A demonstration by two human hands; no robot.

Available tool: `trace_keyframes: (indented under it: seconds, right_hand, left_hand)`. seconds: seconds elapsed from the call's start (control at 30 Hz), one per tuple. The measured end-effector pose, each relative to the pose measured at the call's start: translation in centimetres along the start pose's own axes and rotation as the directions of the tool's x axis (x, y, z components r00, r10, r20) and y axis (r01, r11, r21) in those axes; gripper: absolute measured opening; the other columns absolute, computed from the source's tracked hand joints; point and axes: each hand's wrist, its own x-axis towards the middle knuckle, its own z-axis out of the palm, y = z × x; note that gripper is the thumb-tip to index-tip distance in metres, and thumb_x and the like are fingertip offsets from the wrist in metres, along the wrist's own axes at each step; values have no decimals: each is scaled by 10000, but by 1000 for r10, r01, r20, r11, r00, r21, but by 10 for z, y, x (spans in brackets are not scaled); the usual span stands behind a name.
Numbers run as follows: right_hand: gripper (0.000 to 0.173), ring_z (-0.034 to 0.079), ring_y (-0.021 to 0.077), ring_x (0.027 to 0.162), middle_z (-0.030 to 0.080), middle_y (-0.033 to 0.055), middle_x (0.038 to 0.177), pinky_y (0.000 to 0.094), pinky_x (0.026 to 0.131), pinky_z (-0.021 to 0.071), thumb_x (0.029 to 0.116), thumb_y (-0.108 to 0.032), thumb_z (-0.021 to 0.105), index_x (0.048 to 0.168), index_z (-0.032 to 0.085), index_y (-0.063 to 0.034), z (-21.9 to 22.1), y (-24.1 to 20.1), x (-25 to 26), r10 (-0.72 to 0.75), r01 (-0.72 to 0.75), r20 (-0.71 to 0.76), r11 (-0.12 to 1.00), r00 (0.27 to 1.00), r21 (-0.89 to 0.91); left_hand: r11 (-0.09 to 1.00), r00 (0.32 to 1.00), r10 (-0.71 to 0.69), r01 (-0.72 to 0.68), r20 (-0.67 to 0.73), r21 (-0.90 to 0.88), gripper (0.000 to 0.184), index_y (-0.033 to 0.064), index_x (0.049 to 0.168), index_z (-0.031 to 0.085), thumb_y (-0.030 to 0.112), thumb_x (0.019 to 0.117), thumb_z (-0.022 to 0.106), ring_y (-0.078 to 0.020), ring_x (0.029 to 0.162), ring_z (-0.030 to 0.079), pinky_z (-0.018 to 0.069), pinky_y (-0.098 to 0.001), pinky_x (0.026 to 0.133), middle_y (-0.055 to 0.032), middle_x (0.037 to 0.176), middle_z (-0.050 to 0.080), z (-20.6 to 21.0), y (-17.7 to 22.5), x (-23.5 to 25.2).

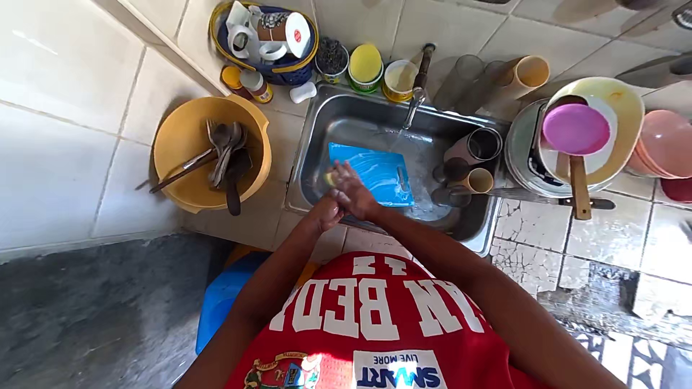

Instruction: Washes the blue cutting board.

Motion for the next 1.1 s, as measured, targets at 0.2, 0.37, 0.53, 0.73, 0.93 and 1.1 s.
trace_keyframes:
  seconds: [0.2, 0.37, 0.53, 0.73, 0.93, 1.1]
  right_hand:
    - [560, 274, 382, 1551, 359, 196, 1642, 533, 1276, 204, 1094, -310, 381, 1549, 411, 16, -29, 56, 25, 14, -55, -191, 976, 981, -213]
    - [494, 383, 404, 1489, 423, 221, 1593, 538, 1224, 321, 1054, -129, 436, 1529, 444, 6, -99, 92, -21, 418, -470, -220, 824, 881, -316]
    - [416, 508, 401, 1390, 532, 216, 1499, 545, 1141, 434, 1019, -22, 477, 1419, 588, -19, -158, 57, -87, 418, -572, -468, 779, 779, -256]
    - [419, 389, 456, 1468, 531, 217, 1508, 653, 1193, 283, 1021, -295, 596, 1362, 654, -59, -169, 88, -157, 325, -654, -635, 648, 701, -390]
    - [392, 548, 358, 1373, 562, 207, 1478, 523, 1136, 459, 1059, -240, 533, 1351, 641, -2, -135, 73, -119, 389, -537, -472, 811, 791, -233]
    - [386, 564, 299, 1369, 552, 196, 1497, 442, 1154, 455, 1061, -102, 504, 1414, 577, 36, -116, 88, -48, 409, -392, -370, 912, 834, 123]
  left_hand:
    - [999, 1000, -12, 11, -20, -41, 550, 61, 1492, 335, -117, 987, 460, -283, 1079, 675, 599, -442, 910, -177, 1312, 580, 12, 8, -18]
    - [982, 998, -16, 3, -63, -190, 492, 54, 1465, 325, -92, 1009, 436, -298, 1046, 694, 610, -457, 886, -182, 1254, 610, -1, -4, -29]
    - [990, 997, -44, 35, -64, -139, 411, 102, 1494, 353, 292, 1130, 342, -291, 1051, 707, 623, -437, 860, -162, 1265, 643, -20, -5, -19]
    - [981, 978, -64, 25, -199, -190, 513, 136, 1501, 397, 451, 1095, 398, -264, 1143, 651, 586, -421, 910, -138, 1353, 588, -22, -9, 17]
    - [995, 936, -29, -7, -350, -101, 593, 110, 1480, 454, 526, 1058, 472, -243, 1162, 632, 561, -420, 936, -134, 1360, 595, -32, -25, 95]
    - [988, 904, -64, -3, -422, -157, 671, 78, 1462, 478, 600, 1043, 437, -262, 1205, 604, 541, -437, 972, -155, 1385, 574, -32, -30, 135]
